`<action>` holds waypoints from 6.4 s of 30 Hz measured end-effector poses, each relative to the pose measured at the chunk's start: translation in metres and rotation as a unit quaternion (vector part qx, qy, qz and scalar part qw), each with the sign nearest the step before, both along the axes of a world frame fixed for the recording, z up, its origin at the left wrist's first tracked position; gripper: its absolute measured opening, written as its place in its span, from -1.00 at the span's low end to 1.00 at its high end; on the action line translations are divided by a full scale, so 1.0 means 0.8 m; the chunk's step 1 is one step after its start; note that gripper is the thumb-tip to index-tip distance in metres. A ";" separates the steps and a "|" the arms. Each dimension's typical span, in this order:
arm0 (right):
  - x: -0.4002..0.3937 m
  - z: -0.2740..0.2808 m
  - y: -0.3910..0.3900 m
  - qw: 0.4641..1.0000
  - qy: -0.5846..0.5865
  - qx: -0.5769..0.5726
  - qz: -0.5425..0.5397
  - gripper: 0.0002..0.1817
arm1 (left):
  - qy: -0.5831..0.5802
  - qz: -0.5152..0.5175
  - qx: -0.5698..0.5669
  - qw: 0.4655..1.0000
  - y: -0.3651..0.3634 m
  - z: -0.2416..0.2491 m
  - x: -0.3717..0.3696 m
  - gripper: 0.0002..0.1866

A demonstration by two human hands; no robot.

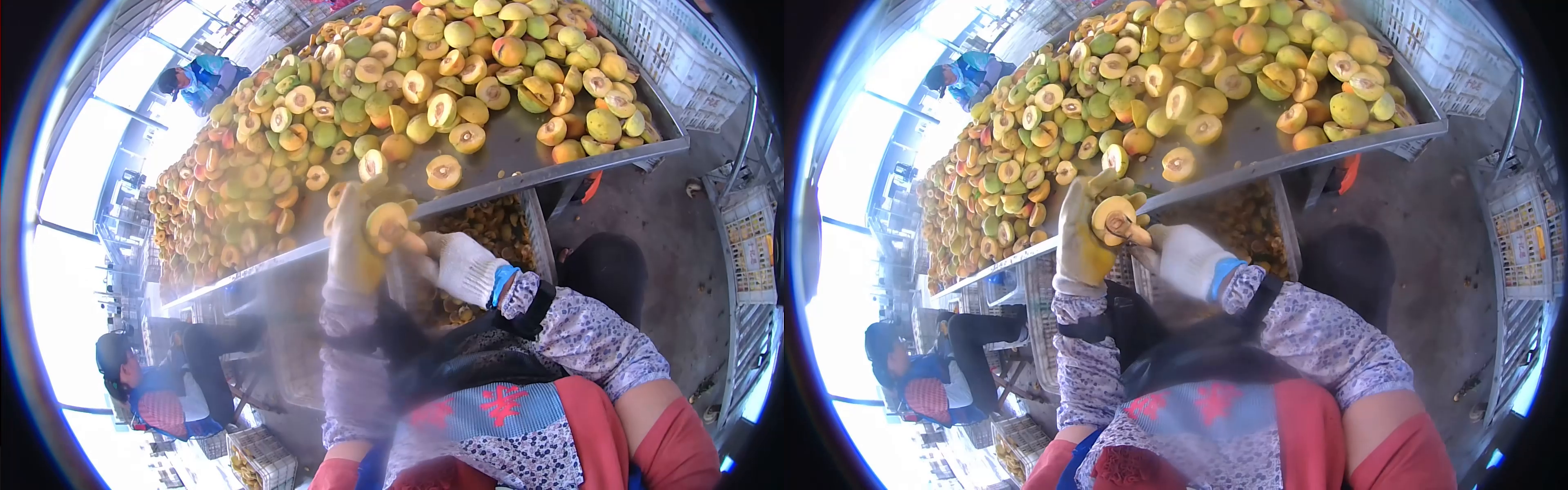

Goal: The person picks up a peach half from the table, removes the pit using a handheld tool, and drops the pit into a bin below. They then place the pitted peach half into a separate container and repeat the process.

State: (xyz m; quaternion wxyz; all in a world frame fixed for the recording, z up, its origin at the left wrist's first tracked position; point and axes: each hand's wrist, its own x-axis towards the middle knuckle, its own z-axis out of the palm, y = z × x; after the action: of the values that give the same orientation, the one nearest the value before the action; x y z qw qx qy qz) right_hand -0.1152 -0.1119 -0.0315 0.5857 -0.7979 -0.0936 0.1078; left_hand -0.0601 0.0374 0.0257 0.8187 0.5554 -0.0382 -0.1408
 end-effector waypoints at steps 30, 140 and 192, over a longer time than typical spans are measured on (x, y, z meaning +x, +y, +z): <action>-0.007 0.012 -0.054 0.912 0.026 -0.372 0.167 -0.58 | -0.135 0.145 0.347 0.917 0.175 0.006 -0.054 -0.58; 0.014 -0.028 -0.045 0.936 0.001 -0.351 0.019 -0.55 | -0.367 0.140 0.737 0.550 0.167 0.019 -0.009 -0.52; -0.007 -0.001 -0.005 0.997 0.023 0.066 0.041 -0.48 | -0.158 0.089 0.215 0.960 -0.017 -0.030 -0.013 -0.53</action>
State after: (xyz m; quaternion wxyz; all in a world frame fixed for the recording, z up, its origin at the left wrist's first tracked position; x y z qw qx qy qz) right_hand -0.1211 -0.1158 -0.0324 0.6340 -0.7504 -0.1201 0.1436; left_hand -0.0707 0.0239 0.0020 0.6729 0.7345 -0.0862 0.0170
